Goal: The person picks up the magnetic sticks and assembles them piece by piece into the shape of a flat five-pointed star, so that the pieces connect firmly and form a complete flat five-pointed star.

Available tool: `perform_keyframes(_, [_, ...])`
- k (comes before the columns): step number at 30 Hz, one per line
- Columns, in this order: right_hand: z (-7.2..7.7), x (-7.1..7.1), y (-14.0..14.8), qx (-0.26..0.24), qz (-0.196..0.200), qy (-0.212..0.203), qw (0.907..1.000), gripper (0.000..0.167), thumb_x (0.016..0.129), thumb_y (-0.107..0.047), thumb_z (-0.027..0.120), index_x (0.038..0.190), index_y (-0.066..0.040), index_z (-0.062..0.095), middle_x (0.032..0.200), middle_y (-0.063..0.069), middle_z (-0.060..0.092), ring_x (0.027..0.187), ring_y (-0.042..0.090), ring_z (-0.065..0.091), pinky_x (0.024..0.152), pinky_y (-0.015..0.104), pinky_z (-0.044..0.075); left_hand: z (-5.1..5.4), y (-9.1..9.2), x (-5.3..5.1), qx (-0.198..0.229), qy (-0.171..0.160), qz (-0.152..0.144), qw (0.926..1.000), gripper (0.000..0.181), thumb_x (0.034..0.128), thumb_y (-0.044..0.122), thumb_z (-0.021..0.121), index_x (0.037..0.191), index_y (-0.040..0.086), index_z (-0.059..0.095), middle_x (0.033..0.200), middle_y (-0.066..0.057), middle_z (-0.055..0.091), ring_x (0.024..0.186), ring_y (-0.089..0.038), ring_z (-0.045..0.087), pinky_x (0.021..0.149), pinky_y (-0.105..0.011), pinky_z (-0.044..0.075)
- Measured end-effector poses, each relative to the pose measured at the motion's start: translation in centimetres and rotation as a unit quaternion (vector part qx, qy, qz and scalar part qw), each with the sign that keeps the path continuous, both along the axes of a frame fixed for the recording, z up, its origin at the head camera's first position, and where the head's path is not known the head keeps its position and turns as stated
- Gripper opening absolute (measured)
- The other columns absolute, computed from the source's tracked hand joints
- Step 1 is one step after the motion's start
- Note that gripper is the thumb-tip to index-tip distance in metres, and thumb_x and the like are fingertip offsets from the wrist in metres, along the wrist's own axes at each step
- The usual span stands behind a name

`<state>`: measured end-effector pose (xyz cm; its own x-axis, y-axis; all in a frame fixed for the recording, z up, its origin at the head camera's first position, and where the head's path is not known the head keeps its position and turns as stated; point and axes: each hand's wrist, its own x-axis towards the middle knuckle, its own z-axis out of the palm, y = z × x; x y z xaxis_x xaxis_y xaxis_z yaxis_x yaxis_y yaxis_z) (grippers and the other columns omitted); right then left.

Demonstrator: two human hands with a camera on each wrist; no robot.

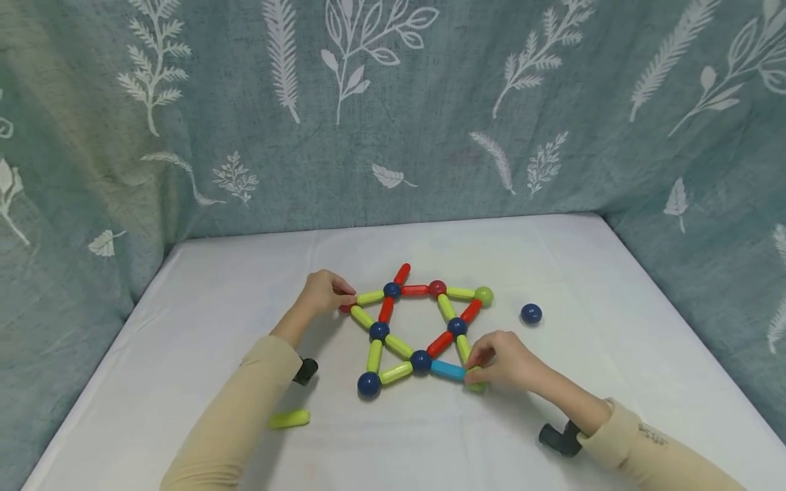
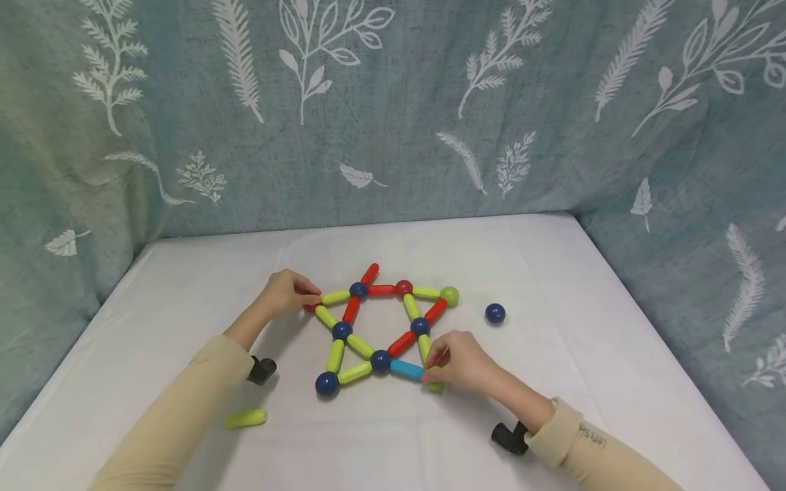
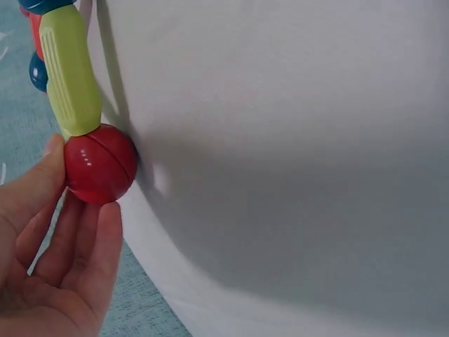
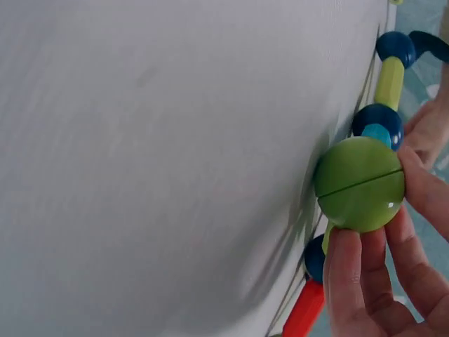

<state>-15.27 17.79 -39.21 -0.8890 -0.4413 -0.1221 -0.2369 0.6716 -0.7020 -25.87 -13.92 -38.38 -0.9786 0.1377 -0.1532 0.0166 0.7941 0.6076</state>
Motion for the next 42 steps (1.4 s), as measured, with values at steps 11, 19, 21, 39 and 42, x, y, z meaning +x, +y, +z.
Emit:
perform_keyframes(11, [0.3, -2.0, 1.8, 0.030, -0.057, -0.010, 0.9979, 0.019, 0.069, -0.014, 0.080, 0.081, -0.006, 0.068, 0.077, -0.002, 0.063, 0.072, 0.013, 0.056, 0.061, 0.026, 0.048, 0.4, -1.0, 3.4, -0.024, 0.010, -0.036, 0.9990, 0.012, 0.0783, 0.013, 0.072, 0.083, 0.001, 0.071, 0.077, -0.004, 0.066, 0.070, -0.015, 0.061, 0.060, -0.027, 0.049])
perform_keyframes(19, [0.6, -4.2, 2.3, 0.050, -0.102, -0.013, 0.9934, 0.021, 0.073, -0.012, 0.076, 0.088, -0.001, 0.067, 0.086, 0.006, 0.064, 0.082, 0.023, 0.061, 0.066, 0.031, 0.051, 0.2, -1.0, 6.4, -0.012, 0.009, -0.057, 0.9983, 0.012, 0.0760, 0.012, 0.074, 0.076, 0.003, 0.068, 0.070, 0.000, 0.063, 0.063, -0.011, 0.057, 0.054, -0.024, 0.046])
perform_keyframes(21, [0.5, -4.7, 2.2, 0.052, -0.111, -0.011, 0.9924, 0.021, 0.074, -0.011, 0.075, 0.090, 0.000, 0.067, 0.088, 0.008, 0.065, 0.084, 0.025, 0.061, 0.067, 0.032, 0.051, 0.2, -0.9, 7.1, -0.004, 0.003, -0.053, 0.9986, 0.012, 0.0764, 0.012, 0.074, 0.075, 0.003, 0.066, 0.069, 0.000, 0.062, 0.061, -0.011, 0.056, 0.052, -0.024, 0.047])
perform_keyframes(39, [0.2, -8.9, 1.9, 0.027, -0.190, -0.024, 0.9812, 0.028, 0.081, -0.012, 0.069, 0.105, 0.001, 0.064, 0.111, 0.020, 0.060, 0.102, 0.034, 0.053, 0.085, 0.044, 0.044, -0.4, 2.5, 11.8, -0.019, 0.019, -0.063, 0.9977, 0.027, 0.0693, 0.018, 0.080, 0.061, 0.010, 0.055, 0.054, 0.004, 0.050, 0.050, -0.009, 0.045, 0.045, -0.021, 0.037])
perform_keyframes(42, [0.1, -9.4, 2.0, 0.017, -0.197, -0.026, 0.9799, 0.028, 0.082, -0.012, 0.068, 0.107, 0.001, 0.064, 0.114, 0.020, 0.059, 0.104, 0.034, 0.051, 0.087, 0.045, 0.043, -0.4, 3.2, 12.1, -0.012, 0.021, -0.064, 0.9976, 0.028, 0.0695, 0.018, 0.080, 0.061, 0.010, 0.054, 0.053, 0.004, 0.049, 0.049, -0.009, 0.045, 0.045, -0.020, 0.035])
